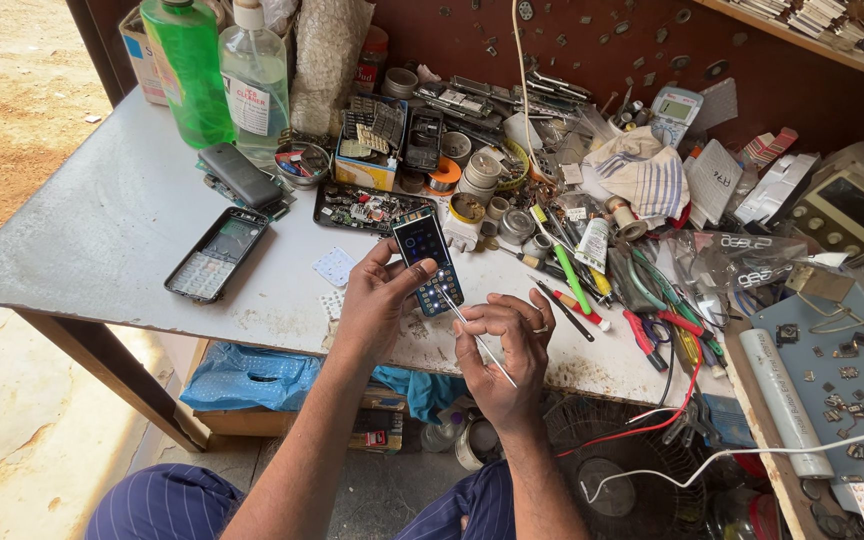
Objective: The person repairs a feature phone at a cluttered workbench. They hold the phone and pry along its seam with a thin metal tool, separate the housing, remove and handle the internal motherboard, work on the board with the tool, and later reassemble the phone and resume prying along its edge.
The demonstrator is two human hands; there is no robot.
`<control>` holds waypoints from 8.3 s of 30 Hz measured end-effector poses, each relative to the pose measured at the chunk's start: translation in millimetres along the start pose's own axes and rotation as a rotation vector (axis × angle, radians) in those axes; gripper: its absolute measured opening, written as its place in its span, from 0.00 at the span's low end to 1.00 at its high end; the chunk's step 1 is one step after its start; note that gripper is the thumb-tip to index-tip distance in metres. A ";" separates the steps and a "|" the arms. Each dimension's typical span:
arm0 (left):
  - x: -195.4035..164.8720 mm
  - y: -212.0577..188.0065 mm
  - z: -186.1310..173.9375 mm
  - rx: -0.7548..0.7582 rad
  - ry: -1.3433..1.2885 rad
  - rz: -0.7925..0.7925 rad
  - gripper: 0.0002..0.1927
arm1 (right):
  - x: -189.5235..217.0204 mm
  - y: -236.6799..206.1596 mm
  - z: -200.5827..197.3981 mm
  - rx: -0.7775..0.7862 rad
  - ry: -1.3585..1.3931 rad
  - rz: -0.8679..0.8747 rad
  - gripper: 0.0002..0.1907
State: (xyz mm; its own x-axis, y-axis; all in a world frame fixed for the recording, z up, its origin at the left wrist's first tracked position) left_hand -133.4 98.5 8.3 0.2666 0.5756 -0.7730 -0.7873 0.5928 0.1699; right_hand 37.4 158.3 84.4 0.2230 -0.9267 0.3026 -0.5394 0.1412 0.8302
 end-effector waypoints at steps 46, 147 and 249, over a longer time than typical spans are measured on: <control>1.4 -1.5 3.1 0.025 -0.008 0.013 0.14 | -2.0 -0.2 0.3 -0.028 0.018 -0.011 0.13; 0.1 -4.9 2.9 0.002 -0.006 0.013 0.17 | -9.3 -8.3 -8.4 -0.090 0.015 0.013 0.13; 1.4 -2.4 1.2 -0.011 0.010 -0.005 0.17 | -7.1 -4.6 -7.2 -0.104 0.010 0.023 0.13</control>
State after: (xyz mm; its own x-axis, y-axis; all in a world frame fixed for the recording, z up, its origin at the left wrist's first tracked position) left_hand -130.4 98.5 7.6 0.2651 0.5667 -0.7801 -0.7917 0.5897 0.1594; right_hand 44.2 166.7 81.8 0.2196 -0.9194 0.3262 -0.4571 0.1984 0.8670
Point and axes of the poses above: each hand's wrist, its own y-axis towards the middle knuckle, its own z-axis out of the palm, x = y × z, the point moved 9 cm from there along y, towards the middle knuckle, and after that the axes turned 4 degrees about y, right-handed, at the moved point
